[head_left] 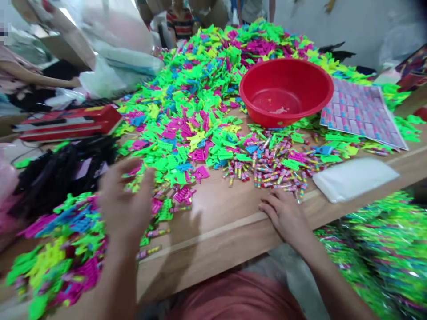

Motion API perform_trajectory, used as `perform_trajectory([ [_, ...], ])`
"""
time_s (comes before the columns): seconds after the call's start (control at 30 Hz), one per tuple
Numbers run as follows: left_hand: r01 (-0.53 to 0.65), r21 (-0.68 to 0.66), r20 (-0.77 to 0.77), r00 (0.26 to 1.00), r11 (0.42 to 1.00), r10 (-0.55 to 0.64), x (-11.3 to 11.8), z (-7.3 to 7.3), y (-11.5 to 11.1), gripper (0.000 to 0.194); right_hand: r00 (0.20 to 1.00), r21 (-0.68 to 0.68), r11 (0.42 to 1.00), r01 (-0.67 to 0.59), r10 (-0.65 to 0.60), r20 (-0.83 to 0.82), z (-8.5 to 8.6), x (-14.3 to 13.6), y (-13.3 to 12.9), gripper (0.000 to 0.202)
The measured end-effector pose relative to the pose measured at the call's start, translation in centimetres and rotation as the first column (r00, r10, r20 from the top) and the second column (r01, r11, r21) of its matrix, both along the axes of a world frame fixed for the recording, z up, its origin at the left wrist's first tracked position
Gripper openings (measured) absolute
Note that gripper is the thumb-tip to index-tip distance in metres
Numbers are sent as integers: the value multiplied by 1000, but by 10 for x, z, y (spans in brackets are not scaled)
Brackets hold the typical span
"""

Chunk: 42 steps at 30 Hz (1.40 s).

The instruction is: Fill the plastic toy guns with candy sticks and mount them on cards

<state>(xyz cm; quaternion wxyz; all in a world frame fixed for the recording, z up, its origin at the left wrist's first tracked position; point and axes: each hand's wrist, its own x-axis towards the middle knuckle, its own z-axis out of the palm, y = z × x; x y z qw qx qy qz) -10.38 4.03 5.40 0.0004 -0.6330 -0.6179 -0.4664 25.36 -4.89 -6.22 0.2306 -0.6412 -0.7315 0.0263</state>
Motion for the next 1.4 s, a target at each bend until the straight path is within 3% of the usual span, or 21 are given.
perform_trajectory([
  [0.1,202,-270,-214,941,941,-264,47,-20,27,30,998,26,999,-35,36,-45,-4,-12,6,24],
  [0.13,197,-367,-303,899,909,-317,59,-27,36,28,998,30,999,-41,42,-54,-6,-13,7,25],
  [0.2,72,-494,-457,827,867,-329,73,-40,51,28,996,55,998,-29,34,-77,-10,-12,7,26],
  [0.27,-35,-543,-529,790,839,-309,78,-51,61,29,993,98,995,1,10,-117,-15,-10,6,25],
  [0.33,-45,-566,-530,785,823,-321,79,-59,66,31,989,145,989,17,4,-149,-19,-9,6,24],
  [0.43,15,-570,-467,817,821,-339,78,-68,66,39,987,170,985,-4,31,-158,-21,-14,6,26],
  [0.53,52,-512,-399,869,857,-291,77,-73,61,43,986,146,989,13,12,-167,-20,-21,7,32],
  [0.73,178,-417,-199,939,891,-280,77,-70,42,4,969,120,993,-12,41,-245,-17,-32,10,33],
  [0.83,277,-391,73,960,878,-271,82,-62,30,1,930,131,990,-61,104,-354,-9,-40,12,32],
  [0.93,467,-329,488,828,821,-275,92,-55,13,7,905,159,985,-65,125,-407,-1,-52,15,29],
  [1.03,596,-277,707,657,753,-260,104,-59,-8,12,883,224,974,-39,138,-449,0,-62,21,26],
  [1.1,633,-270,761,602,726,-241,110,-67,-19,10,847,257,966,-43,172,-504,-5,-67,26,26],
  [1.17,678,-291,756,595,675,-272,113,-75,-29,14,803,253,966,-55,194,-564,-11,-70,30,27],
  [1.3,718,-313,648,640,622,-413,110,-74,-44,22,687,173,982,-78,179,-705,-17,-75,29,27],
  [1.4,676,-373,599,699,635,-391,105,-71,-52,18,661,63,980,-190,176,-729,-13,-77,25,25],
])
